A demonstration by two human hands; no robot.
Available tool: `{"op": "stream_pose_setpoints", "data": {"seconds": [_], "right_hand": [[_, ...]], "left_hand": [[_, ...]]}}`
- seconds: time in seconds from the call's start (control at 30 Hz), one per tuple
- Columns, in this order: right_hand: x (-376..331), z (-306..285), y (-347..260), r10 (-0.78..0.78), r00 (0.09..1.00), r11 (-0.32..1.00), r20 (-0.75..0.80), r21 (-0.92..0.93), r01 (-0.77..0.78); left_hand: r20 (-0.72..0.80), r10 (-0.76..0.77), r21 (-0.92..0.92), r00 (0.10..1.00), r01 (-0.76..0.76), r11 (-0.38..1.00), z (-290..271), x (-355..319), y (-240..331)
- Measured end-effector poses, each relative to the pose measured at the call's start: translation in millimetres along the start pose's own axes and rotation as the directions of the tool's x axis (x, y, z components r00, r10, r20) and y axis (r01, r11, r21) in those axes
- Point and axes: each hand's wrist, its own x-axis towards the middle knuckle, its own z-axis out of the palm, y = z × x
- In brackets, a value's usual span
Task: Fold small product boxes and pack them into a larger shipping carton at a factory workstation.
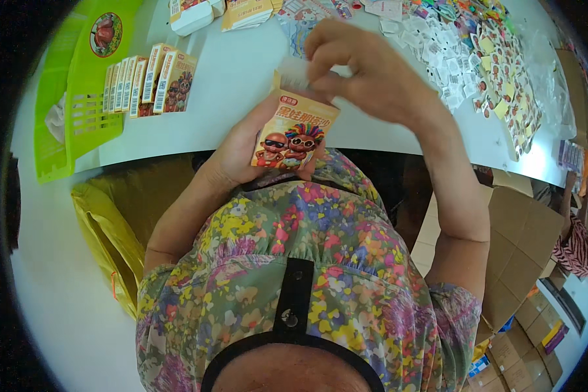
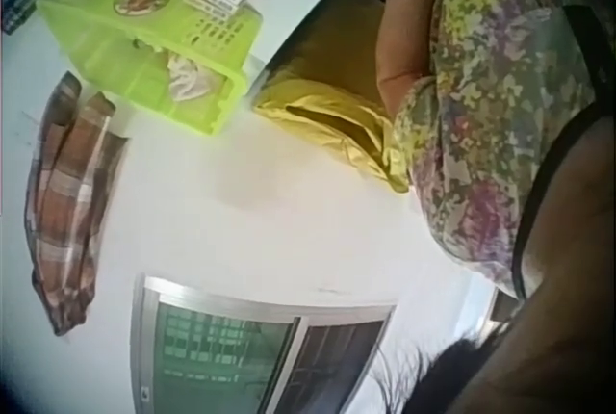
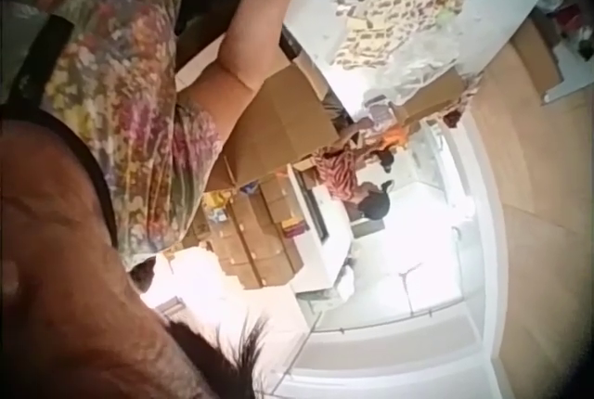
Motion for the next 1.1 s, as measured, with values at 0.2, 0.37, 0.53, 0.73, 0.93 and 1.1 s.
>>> {"op": "stream_pose_setpoints", "data": {"seconds": [0.2, 0.37, 0.53, 0.73, 0.93, 1.1], "right_hand": [[-4, 12, -7, 0.064, 0.998, 0.993, 0.01, 0.1, -0.064], [-11, 14, -19, 0.102, 0.995, 0.961, 0.021, 0.258, -0.104], [-32, 44, -19, 0.291, 0.918, 0.914, -0.268, 0.362, -0.184], [-41, 47, -9, 0.302, 0.884, 0.882, -0.356, 0.457, -0.117], [-62, 57, 8, 0.306, 0.886, 0.893, -0.347, 0.427, -0.141], [-80, 68, 18, 0.282, 0.899, 0.928, -0.336, 0.335, -0.166]], "left_hand": [[-0.015, 0.133, 0.331, 0.991, -0.121, 0.936, -10, -4, 0], [0.072, 0.295, 0.271, 0.953, -0.303, 0.914, -11, -8, -5], [0.114, 0.375, 0.204, 0.92, -0.391, 0.898, -16, -10, -8], [-0.175, 0.704, 0.492, 0.688, -0.558, 0.668, -8, -3, -16], [0.037, 0.718, 0.836, 0.695, -0.415, 0.359, -5, -10, -23], [0.119, 0.612, 0.848, 0.782, -0.401, 0.347, -1, 5, -19]]}}
